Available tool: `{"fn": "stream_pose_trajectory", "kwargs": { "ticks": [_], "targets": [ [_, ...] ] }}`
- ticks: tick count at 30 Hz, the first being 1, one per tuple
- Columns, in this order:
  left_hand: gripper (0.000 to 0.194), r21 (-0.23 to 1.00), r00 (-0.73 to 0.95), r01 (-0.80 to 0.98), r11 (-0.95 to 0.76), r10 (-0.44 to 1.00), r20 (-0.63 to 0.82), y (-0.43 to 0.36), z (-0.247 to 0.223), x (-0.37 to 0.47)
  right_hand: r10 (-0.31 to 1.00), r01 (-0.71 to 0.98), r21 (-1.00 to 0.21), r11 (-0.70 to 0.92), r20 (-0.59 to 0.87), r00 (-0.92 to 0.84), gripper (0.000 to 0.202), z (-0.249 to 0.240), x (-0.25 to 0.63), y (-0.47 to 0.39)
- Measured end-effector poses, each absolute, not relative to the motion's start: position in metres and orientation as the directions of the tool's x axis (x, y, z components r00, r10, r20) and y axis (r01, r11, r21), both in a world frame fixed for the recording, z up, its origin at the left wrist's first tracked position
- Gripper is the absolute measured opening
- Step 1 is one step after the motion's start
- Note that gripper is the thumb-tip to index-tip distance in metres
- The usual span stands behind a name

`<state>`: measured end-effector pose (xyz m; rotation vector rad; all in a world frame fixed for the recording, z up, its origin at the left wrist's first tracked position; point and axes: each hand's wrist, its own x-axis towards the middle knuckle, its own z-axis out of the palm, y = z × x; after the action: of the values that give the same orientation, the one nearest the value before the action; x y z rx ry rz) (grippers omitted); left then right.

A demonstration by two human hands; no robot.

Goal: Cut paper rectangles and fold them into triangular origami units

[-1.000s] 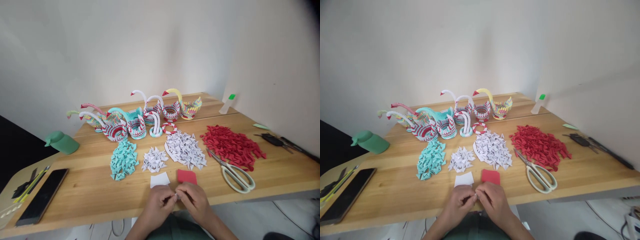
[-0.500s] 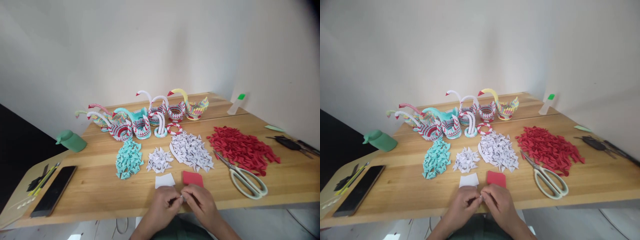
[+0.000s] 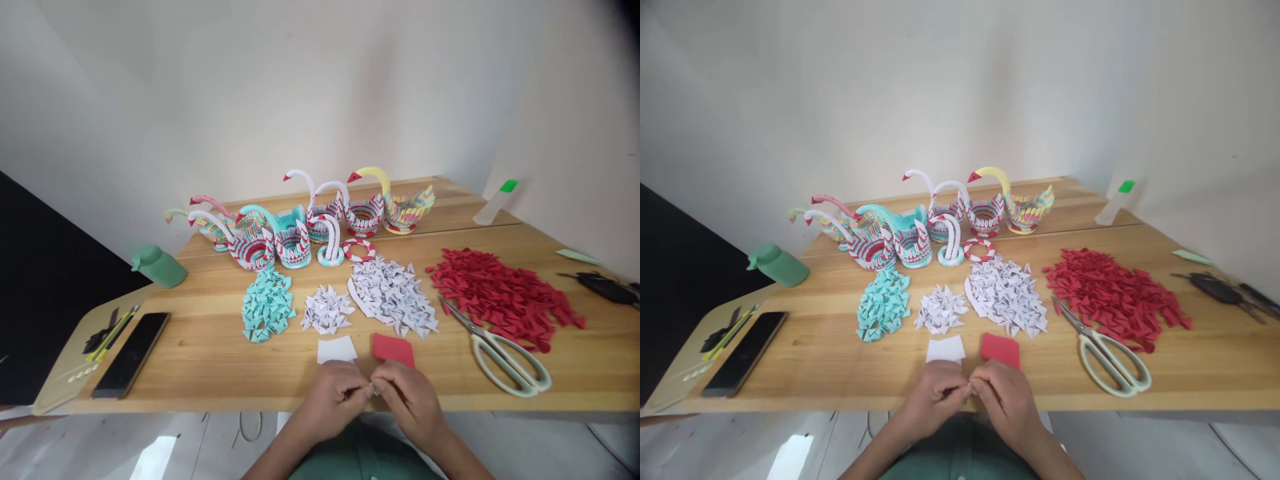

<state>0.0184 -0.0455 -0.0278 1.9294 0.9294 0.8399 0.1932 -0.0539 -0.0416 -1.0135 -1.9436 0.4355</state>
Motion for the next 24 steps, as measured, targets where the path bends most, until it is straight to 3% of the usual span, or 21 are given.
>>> {"fn": "stream_pose_trajectory", "kwargs": {
  "ticks": [8,16,24],
  "targets": [
    [0.043,0.854,0.458,0.336,-0.397,0.861,0.22,-0.047,-0.029,0.018,0.765,0.455,-0.624,0.635,0.591,-0.258,0.019,-0.039,0.193,-0.053],
    [0.048,0.935,0.259,0.229,-0.27,0.943,0.209,-0.048,-0.029,0.009,0.808,0.54,-0.717,0.44,0.579,0.11,0.009,-0.044,0.192,-0.054],
    [0.048,0.951,0.215,0.205,-0.231,0.958,0.187,-0.051,-0.03,0.01,0.772,0.578,-0.564,0.59,0.603,-0.2,0.018,-0.04,0.188,-0.046]
  ]
}}
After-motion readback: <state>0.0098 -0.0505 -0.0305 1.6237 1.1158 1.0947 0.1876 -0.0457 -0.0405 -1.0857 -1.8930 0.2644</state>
